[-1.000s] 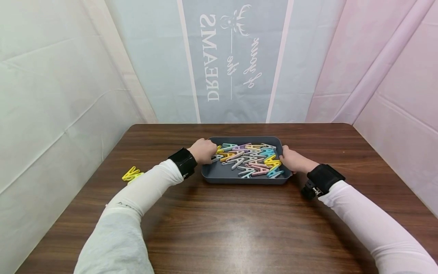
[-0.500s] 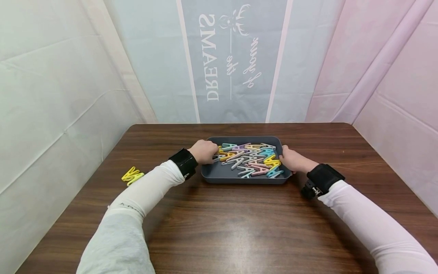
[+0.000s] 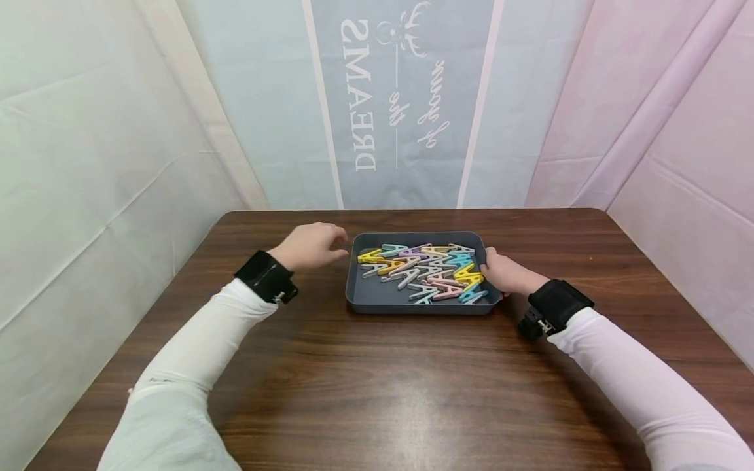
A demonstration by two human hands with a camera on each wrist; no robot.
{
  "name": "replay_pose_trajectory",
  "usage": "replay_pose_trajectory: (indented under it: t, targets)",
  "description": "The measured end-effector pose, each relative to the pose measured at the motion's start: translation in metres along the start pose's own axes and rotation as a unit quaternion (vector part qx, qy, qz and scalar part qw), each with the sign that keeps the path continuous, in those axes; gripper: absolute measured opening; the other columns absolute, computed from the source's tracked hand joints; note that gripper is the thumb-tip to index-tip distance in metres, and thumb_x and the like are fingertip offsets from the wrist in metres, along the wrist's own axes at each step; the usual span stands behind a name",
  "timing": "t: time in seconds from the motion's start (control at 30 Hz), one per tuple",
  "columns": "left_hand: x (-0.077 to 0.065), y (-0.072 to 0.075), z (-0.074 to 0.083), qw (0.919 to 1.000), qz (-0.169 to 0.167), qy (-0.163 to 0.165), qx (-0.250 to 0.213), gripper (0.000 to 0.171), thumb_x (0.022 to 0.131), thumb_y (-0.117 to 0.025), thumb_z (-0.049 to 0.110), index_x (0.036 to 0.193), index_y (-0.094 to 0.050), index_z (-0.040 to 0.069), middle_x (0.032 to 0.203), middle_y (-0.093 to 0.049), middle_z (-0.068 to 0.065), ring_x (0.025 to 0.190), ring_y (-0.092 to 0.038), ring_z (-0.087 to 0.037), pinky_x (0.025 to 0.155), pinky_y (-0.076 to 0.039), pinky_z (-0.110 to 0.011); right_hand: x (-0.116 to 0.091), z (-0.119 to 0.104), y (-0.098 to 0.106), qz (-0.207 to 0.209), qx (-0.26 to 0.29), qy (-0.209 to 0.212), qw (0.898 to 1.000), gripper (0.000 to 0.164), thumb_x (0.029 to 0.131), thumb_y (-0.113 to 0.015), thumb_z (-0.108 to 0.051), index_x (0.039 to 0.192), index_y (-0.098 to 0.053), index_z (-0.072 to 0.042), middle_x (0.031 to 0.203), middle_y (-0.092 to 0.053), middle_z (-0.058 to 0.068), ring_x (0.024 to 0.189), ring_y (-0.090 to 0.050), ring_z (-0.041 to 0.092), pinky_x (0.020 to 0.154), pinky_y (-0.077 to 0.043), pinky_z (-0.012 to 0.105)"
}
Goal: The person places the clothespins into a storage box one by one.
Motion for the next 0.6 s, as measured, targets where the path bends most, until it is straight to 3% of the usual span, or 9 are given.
replay_pose_trajectory:
  t: [0.17,0.33,0.6]
  targets:
    - [-0.031,0.021,-0.031,0.9988,0.015,0.043,-0.017,0.030,0.094,-0.065,0.028,0.114,-0.067,0.006,0.109,-0.068,-0.011,0.099,-0.063,-0.026,0.082,-0.048,-0.047,0.000,0.000,0.000,-0.008,-0.003,0.003,1.000,0.053,0.104,-0.032,-0.009,0.139,-0.005,0.020,0.073,-0.050,0.017,0.048,-0.048,0.019,0.048,-0.044,0.033]
    - [-0.063,0.036,-0.061,0.9952,0.006,0.089,-0.040,0.035,0.095,-0.064,0.028,0.118,-0.064,0.001,0.110,-0.066,-0.016,0.101,-0.061,-0.031,0.083,-0.047,-0.051,0.000,0.001,0.001,-0.013,0.005,0.003,1.000,0.053,0.105,-0.031,-0.009,0.139,-0.004,0.020,0.075,-0.050,0.017,0.049,-0.048,0.019,0.049,-0.044,0.034]
    - [-0.110,0.034,-0.099,0.9850,-0.044,0.142,-0.088,0.041,0.089,-0.070,0.021,0.115,-0.059,-0.009,0.107,-0.063,-0.024,0.100,-0.059,-0.039,0.083,-0.045,-0.054,0.000,0.001,0.000,-0.008,0.005,0.008,1.000,0.052,0.104,-0.032,-0.009,0.139,-0.006,0.021,0.078,-0.051,0.019,0.049,-0.049,0.019,0.049,-0.044,0.034]
Point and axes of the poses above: each hand's wrist, its own x-axis towards the middle knuckle, its own y-axis out of the back of the hand, z = x × y, the point moved 1 cm from there along x, towards the middle knuckle
